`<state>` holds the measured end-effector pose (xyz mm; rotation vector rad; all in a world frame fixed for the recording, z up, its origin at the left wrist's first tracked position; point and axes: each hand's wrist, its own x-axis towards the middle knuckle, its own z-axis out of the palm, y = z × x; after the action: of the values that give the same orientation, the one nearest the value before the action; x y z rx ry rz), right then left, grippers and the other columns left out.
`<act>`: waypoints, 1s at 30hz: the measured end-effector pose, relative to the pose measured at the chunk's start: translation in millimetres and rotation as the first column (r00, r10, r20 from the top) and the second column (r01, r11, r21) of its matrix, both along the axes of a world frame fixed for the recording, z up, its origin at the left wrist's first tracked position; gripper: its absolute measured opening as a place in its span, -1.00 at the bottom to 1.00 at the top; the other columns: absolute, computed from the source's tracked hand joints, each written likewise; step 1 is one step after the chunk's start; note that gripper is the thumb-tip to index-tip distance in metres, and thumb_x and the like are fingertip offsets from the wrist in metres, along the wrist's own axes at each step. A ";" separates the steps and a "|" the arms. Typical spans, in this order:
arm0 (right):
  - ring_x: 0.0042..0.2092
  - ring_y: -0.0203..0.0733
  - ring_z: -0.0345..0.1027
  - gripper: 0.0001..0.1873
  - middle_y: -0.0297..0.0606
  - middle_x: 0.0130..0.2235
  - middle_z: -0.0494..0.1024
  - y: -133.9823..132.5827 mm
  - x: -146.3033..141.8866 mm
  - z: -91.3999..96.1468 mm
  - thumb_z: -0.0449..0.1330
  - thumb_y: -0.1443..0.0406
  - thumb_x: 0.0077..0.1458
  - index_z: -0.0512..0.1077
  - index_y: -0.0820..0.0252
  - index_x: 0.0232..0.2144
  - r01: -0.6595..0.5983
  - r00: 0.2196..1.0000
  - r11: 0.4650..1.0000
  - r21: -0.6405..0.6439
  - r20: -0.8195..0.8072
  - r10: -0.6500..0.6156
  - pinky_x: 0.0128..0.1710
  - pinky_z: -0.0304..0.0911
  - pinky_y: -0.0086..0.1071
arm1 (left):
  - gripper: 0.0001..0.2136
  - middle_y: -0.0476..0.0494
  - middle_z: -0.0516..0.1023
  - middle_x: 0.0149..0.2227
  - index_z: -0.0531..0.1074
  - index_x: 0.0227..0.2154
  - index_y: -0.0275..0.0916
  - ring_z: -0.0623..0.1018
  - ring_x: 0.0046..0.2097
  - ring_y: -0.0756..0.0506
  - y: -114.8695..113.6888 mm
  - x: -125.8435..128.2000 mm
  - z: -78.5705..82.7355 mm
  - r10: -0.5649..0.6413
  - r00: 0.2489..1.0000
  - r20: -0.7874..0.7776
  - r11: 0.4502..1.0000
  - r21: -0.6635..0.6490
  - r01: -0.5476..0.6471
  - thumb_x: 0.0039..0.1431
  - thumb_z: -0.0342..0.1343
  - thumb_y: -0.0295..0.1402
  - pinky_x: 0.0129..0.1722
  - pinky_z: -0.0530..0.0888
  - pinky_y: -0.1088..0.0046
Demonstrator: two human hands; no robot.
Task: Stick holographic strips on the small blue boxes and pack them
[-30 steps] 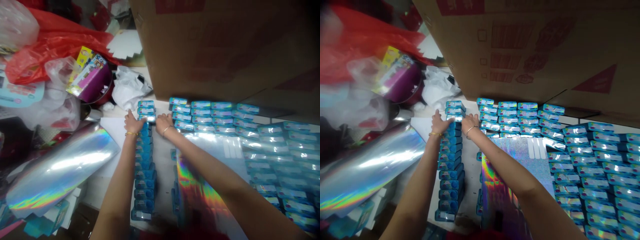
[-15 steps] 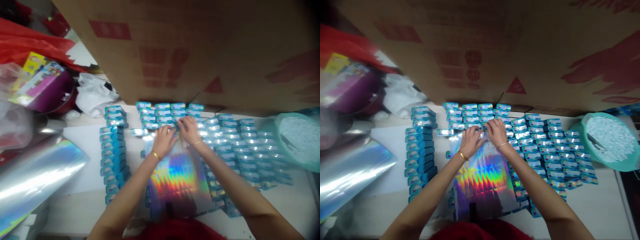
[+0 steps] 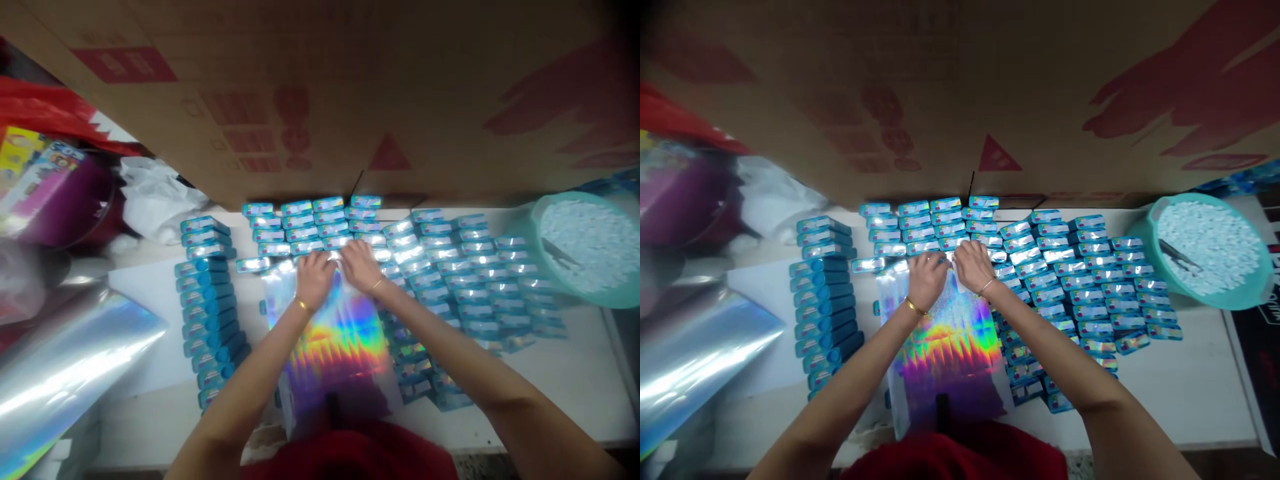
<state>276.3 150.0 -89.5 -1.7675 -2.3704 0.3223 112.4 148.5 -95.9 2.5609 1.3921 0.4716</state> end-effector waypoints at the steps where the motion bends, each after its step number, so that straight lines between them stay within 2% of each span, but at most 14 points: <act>1: -0.18 -0.03 0.10 -0.72 -0.13 -0.23 0.36 -0.2 0.0 -1.3 -0.12 0.27 0.28 0.36 0.19 -0.33 0.006 1.000 1.000 0.000 0.007 -0.006 -0.16 -0.03 -0.22 | -0.82 -0.15 0.49 -0.02 0.47 -0.22 -0.13 0.38 0.00 -0.18 -1.8 0.4 -1.4 -0.024 1.000 -0.010 1.000 0.020 0.024 0.28 -0.04 -0.36 -0.14 0.22 0.22; 4: -0.17 -0.03 0.10 -0.72 -0.12 -0.21 0.37 -1.7 -1.4 -5.1 -0.11 0.26 0.28 0.37 0.20 -0.31 0.027 0.999 1.000 0.010 0.020 -0.027 -0.16 -0.04 -0.21 | -0.80 -0.16 0.48 0.03 0.46 -0.18 -0.15 0.39 0.04 -0.17 -11.5 1.8 -2.4 -0.043 0.999 -0.006 0.998 0.042 0.044 0.29 -0.06 -0.40 -0.11 0.23 0.21; 7: -0.14 -0.02 0.11 -0.70 -0.11 -0.19 0.38 -1.9 -3.7 -8.9 -0.12 0.25 0.28 0.38 0.20 -0.28 0.059 0.998 0.998 0.009 0.031 -0.059 -0.13 -0.04 -0.19 | -0.82 -0.14 0.49 0.03 0.47 -0.30 -0.18 0.40 0.03 -0.17 -33.3 2.4 7.1 -0.038 0.999 0.030 0.999 -0.002 0.038 0.26 -0.05 -0.45 -0.11 0.24 0.21; 11: -0.11 0.01 0.14 -0.68 -0.07 -0.17 0.41 0.1 -4.0 -9.8 -0.11 0.24 0.28 0.42 0.21 -0.23 0.092 0.995 0.995 -0.038 0.039 -0.090 -0.05 -0.04 -0.15 | -0.89 -0.14 0.56 -0.21 0.42 -0.36 -0.19 0.47 -0.17 -0.13 -71.8 -4.7 40.6 -0.023 0.984 0.174 0.981 -0.184 0.055 0.22 0.01 -0.42 -0.19 0.27 0.24; 13: -0.07 0.02 0.15 -0.68 -0.06 -0.13 0.42 -2.3 -4.8 -4.2 -0.09 0.24 0.28 0.42 0.21 -0.15 0.120 0.992 0.992 -0.032 -0.037 -0.121 0.01 -0.04 -0.11 | -0.93 -0.08 0.54 -0.34 0.39 -0.38 -0.17 0.48 -0.25 -0.10 -81.7 -13.5 61.1 0.131 0.935 0.329 0.955 -0.297 -0.029 0.21 0.05 -0.38 -0.17 0.29 0.25; 14: -0.05 0.02 0.16 -0.68 -0.06 -0.10 0.42 -5.2 -6.9 0.5 -0.08 0.22 0.27 0.41 0.21 -0.11 0.147 0.983 0.989 -0.014 -0.113 -0.148 0.03 -0.04 -0.10 | -0.94 -0.06 0.52 -0.37 0.38 -0.39 -0.17 0.48 -0.26 -0.08 -82.3 -19.2 70.2 0.262 0.871 0.415 0.928 -0.356 -0.110 0.19 0.08 -0.35 -0.16 0.31 0.26; 16: -0.03 -0.01 0.20 -0.63 -0.09 -0.09 0.43 -14.5 -16.7 12.4 -0.10 0.16 0.28 0.40 0.20 -0.09 0.189 0.919 0.982 -0.008 -0.352 -0.180 0.03 0.03 -0.11 | -0.90 -0.02 0.48 -0.39 0.34 -0.41 -0.16 0.48 -0.27 -0.06 -76.0 -32.8 83.6 0.543 0.637 0.547 0.823 -0.498 -0.274 0.14 0.14 -0.30 -0.16 0.35 0.32; 18: -0.08 -0.07 0.27 -0.57 -0.14 -0.15 0.46 -26.7 -35.6 25.3 -0.16 0.10 0.30 0.41 0.18 -0.13 0.167 0.758 0.981 -0.095 -0.624 -0.190 -0.04 0.14 -0.18 | -0.84 0.00 0.45 -0.39 0.32 -0.40 -0.17 0.48 -0.30 -0.03 -64.6 -49.3 89.6 0.721 0.351 0.597 0.692 -0.643 -0.327 0.07 0.19 -0.27 -0.22 0.39 0.40; 20: -0.18 -0.13 0.33 -0.58 -0.22 -0.24 0.47 -38.4 -62.0 36.2 -0.10 0.03 0.27 0.42 0.15 -0.21 0.063 0.573 0.967 -0.246 -0.784 -0.237 -0.13 0.21 -0.26 | -0.79 0.02 0.44 -0.41 0.31 -0.41 -0.19 0.47 -0.34 0.01 -55.0 -68.0 89.4 0.795 0.143 0.589 0.602 -0.741 -0.298 0.00 0.24 -0.28 -0.27 0.40 0.47; 22: -0.29 -0.19 0.33 -0.63 -0.29 -0.36 0.46 -45.7 -91.9 43.6 0.05 0.00 0.19 0.42 0.15 -0.35 -0.030 0.468 0.926 -0.377 -0.824 -0.321 -0.23 0.23 -0.32 | -0.77 0.05 0.43 -0.44 0.31 -0.43 -0.21 0.46 -0.37 0.04 -50.9 -87.9 85.8 0.827 0.030 0.561 0.545 -0.790 -0.280 -0.07 0.27 -0.30 -0.29 0.39 0.51; 24: -0.38 -0.23 0.28 -0.64 -0.36 -0.47 0.40 -45.8 -120.8 47.1 0.10 0.01 0.15 0.36 0.15 -0.48 -0.065 0.426 0.898 -0.435 -0.826 -0.369 -0.31 0.21 -0.36 | -0.77 0.05 0.43 -0.46 0.33 -0.46 -0.23 0.45 -0.39 0.05 -51.4 -108.8 81.0 0.846 -0.012 0.534 0.507 -0.810 -0.293 -0.10 0.28 -0.30 -0.30 0.40 0.52; 26: -0.42 -0.25 0.24 -0.62 -0.38 -0.53 0.34 -38.0 -146.6 47.2 0.06 0.04 0.18 0.29 0.14 -0.55 -0.065 0.453 0.915 -0.397 -0.829 -0.328 -0.35 0.16 -0.38 | -0.79 0.05 0.43 -0.47 0.35 -0.46 -0.23 0.45 -0.40 0.05 -51.9 -131.5 75.6 0.850 -0.014 0.527 0.492 -0.802 -0.338 -0.09 0.27 -0.29 -0.29 0.40 0.52; 27: -0.41 -0.25 0.24 -0.63 -0.37 -0.53 0.33 -31.4 -158.7 46.5 0.05 0.07 0.19 0.28 0.14 -0.56 -0.059 0.505 0.934 -0.353 -0.817 -0.277 -0.34 0.14 -0.37 | -0.80 0.05 0.43 -0.47 0.37 -0.46 -0.23 0.44 -0.40 0.05 -50.6 -143.7 72.5 0.845 -0.006 0.534 0.495 -0.787 -0.370 -0.08 0.26 -0.29 -0.29 0.40 0.52; 30: -0.29 -0.19 0.27 -0.67 -0.32 -0.46 0.41 -4.8 -194.1 42.6 0.05 0.16 0.20 0.33 0.15 -0.57 -0.029 0.736 0.979 -0.202 -0.666 -0.116 -0.24 0.07 -0.32 | -0.82 0.04 0.43 -0.46 0.39 -0.45 -0.24 0.45 -0.37 0.03 -36.8 -182.6 60.9 0.824 0.043 0.566 0.511 -0.707 -0.488 -0.06 0.23 -0.28 -0.24 0.40 0.49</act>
<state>82.2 145.2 -46.9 -1.4180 -1.7998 1.0365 -70.2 111.7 -35.0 0.7465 1.8200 1.3319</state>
